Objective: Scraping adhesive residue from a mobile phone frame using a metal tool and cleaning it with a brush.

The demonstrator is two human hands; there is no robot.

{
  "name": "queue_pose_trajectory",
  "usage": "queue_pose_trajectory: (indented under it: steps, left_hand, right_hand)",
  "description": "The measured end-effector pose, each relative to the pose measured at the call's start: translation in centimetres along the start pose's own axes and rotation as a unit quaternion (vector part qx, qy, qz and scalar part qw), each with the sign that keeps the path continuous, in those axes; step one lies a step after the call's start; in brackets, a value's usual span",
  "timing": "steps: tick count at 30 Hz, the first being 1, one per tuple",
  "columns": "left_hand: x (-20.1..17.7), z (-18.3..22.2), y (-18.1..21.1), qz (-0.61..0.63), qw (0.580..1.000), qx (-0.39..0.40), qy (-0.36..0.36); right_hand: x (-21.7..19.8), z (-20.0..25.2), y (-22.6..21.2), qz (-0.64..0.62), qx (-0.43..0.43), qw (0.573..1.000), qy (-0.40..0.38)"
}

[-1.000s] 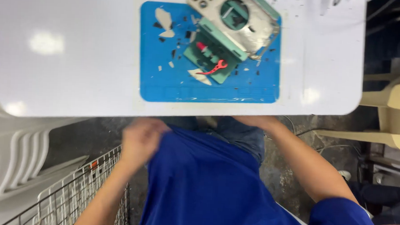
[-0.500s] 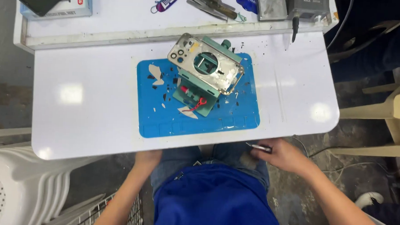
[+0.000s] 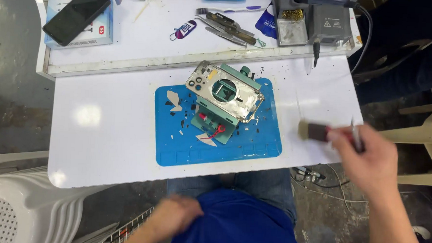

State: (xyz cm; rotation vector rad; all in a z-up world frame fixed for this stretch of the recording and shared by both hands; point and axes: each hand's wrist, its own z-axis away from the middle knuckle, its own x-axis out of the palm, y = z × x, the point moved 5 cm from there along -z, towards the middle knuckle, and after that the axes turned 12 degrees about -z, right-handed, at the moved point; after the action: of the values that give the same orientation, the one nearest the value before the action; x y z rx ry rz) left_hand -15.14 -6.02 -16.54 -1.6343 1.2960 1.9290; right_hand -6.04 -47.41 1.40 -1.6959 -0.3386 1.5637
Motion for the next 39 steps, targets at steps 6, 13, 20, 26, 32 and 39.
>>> queue_pose_trajectory:
  steps: [6,13,20,26,32,39]
  left_hand:
    - [-9.0,-1.1,0.9,0.042,0.922,-0.211,-0.321]
    - [-21.2,-9.2,4.6,0.061,0.969,-0.089,0.222]
    - [-20.5,-14.7,2.5,-0.224,0.856,-0.283,0.369]
    - [-19.1,-15.7,1.8,-0.211,0.83,-0.321,0.404]
    - [-19.3,-15.6,1.3,-0.192,0.833,-0.316,0.412]
    - [-19.6,-15.5,1.6,-0.217,0.836,-0.298,0.407]
  right_hand:
    - [1.7,-5.3,-3.0,-0.094,-0.034,0.995,-0.005]
    - [1.5,-5.6,-6.0,0.06,-0.012,0.998,0.02]
    - [3.3,-2.1,-13.2,-0.028,-0.246,0.961,-0.123]
    - [7.3,-1.0,-18.3,-0.006,-0.442,0.885,-0.147]
    - [9.0,-1.8,-19.2,-0.008,-0.439,0.891,-0.117]
    - [9.7,-1.5,-19.0,-0.006,-0.469,0.879,-0.084]
